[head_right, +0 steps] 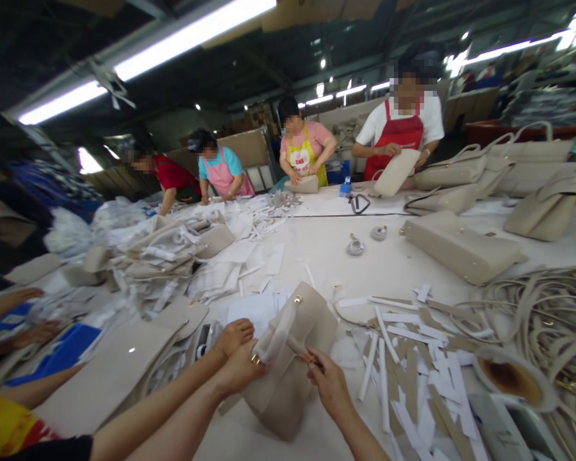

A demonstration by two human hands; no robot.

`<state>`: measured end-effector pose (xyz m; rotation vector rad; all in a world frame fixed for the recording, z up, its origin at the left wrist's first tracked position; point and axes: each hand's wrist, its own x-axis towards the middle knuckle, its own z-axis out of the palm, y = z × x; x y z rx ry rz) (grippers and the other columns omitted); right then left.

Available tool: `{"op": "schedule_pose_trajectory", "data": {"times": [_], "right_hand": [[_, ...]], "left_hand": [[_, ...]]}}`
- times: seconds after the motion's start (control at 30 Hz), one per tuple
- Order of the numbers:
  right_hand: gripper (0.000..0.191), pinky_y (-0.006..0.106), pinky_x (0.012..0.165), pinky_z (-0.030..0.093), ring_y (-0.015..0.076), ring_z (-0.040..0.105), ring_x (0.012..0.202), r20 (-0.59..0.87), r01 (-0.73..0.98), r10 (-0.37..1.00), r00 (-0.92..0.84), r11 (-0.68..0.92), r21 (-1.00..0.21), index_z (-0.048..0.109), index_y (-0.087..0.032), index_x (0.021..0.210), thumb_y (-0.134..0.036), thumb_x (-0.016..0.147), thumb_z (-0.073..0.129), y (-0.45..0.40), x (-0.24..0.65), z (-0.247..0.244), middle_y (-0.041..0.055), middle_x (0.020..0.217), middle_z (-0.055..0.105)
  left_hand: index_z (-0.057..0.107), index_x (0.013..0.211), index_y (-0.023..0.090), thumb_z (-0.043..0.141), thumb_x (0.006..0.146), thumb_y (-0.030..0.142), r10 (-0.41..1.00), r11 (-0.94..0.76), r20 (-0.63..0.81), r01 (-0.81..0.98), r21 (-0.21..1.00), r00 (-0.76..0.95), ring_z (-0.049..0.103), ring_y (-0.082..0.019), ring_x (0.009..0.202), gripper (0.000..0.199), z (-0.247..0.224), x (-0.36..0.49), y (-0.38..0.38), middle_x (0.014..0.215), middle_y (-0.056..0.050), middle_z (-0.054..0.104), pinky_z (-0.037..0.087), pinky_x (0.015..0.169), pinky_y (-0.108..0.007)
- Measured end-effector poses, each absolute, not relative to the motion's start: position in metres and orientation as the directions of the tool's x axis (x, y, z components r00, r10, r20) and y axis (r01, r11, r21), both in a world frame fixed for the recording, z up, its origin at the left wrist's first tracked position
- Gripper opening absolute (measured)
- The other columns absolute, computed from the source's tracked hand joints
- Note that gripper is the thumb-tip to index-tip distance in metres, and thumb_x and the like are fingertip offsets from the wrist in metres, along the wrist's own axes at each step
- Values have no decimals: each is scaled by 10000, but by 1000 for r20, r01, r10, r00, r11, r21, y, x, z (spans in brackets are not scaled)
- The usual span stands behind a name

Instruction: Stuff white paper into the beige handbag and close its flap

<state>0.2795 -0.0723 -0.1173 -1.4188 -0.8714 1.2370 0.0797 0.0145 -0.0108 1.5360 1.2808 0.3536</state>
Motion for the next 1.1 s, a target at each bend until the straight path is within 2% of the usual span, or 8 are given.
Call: {"op": "schedule_pose_trajectory", "data": {"times": [0.13, 0.23, 0.37, 0.5, 0.7, 0.83, 0.97, 1.1], "right_hand": [[322, 292, 604, 466, 167, 604, 659, -208, -81, 953, 220, -194, -978, 573, -193, 959, -413, 726, 543, -55, 286, -91, 21, 792, 652], [254, 264, 535, 430, 153, 574, 595, -217, -78, 957, 195, -205, -976, 585, -186, 878, -373, 710, 551, -44, 286, -80, -5, 649, 611], [289, 257, 516, 430, 147, 580, 585, -246, -93, 952, 185, -232, -968, 574, -179, 903, -386, 708, 520, -29, 271, -81, 4, 675, 630], [270, 245, 475, 409, 142, 574, 557, -274, -45, 942, 195, -270, -962, 558, -185, 891, -380, 718, 486, -16, 251, -88, 8, 677, 644], [123, 222, 448, 370, 101, 496, 452, -293, 94, 947, 129, -306, -947, 587, -205, 723, -299, 688, 516, -10, 241, -90, -31, 568, 596], [176, 209, 383, 339, 97, 487, 417, -392, 107, 916, 87, -400, -910, 565, -188, 767, -309, 715, 448, -7, 247, -86, -27, 571, 567], [196, 212, 397, 350, 103, 496, 429, -421, 179, 905, 62, -425, -887, 566, -184, 793, -295, 726, 419, -8, 251, -82, -25, 571, 549], [175, 254, 507, 390, 134, 526, 502, -333, 345, 942, 48, -329, -879, 607, -205, 753, -300, 739, 460, -13, 253, -73, -8, 594, 574]], "left_hand": [[545, 986, 154, 608, 630, 191, 752, 342, -492, 379, 860, 438, 615, -205, 768, 364, -13, 71, 7, 835, -31, 669, 473, 712, -307], [542, 1036, 143, 643, 629, 185, 681, 528, -542, 182, 829, 493, 633, -212, 834, 421, -23, 60, -2, 915, -54, 689, 474, 781, -318], [546, 1090, 145, 706, 612, 204, 626, 636, -557, 57, 770, 546, 633, -245, 913, 508, -39, 46, -13, 1005, -81, 687, 474, 837, -360], [568, 1114, 135, 727, 610, 236, 605, 679, -548, -15, 734, 577, 633, -269, 936, 537, -49, 35, -20, 1003, -99, 693, 471, 861, -389], [591, 1117, 118, 719, 612, 217, 598, 709, -549, -66, 702, 583, 648, -268, 896, 530, -58, 24, -19, 957, -102, 708, 478, 855, -392], [598, 1103, 109, 721, 597, 206, 608, 710, -548, -85, 699, 575, 647, -275, 896, 530, -60, 23, -19, 964, -110, 706, 491, 812, -374], [584, 1117, 115, 731, 583, 225, 611, 712, -550, -91, 696, 570, 643, -287, 908, 565, -61, 23, -19, 980, -118, 701, 485, 822, -397], [576, 1128, 117, 738, 566, 223, 615, 711, -556, -88, 697, 559, 639, -289, 920, 594, -64, 21, -18, 968, -119, 702, 483, 818, -393]]}}
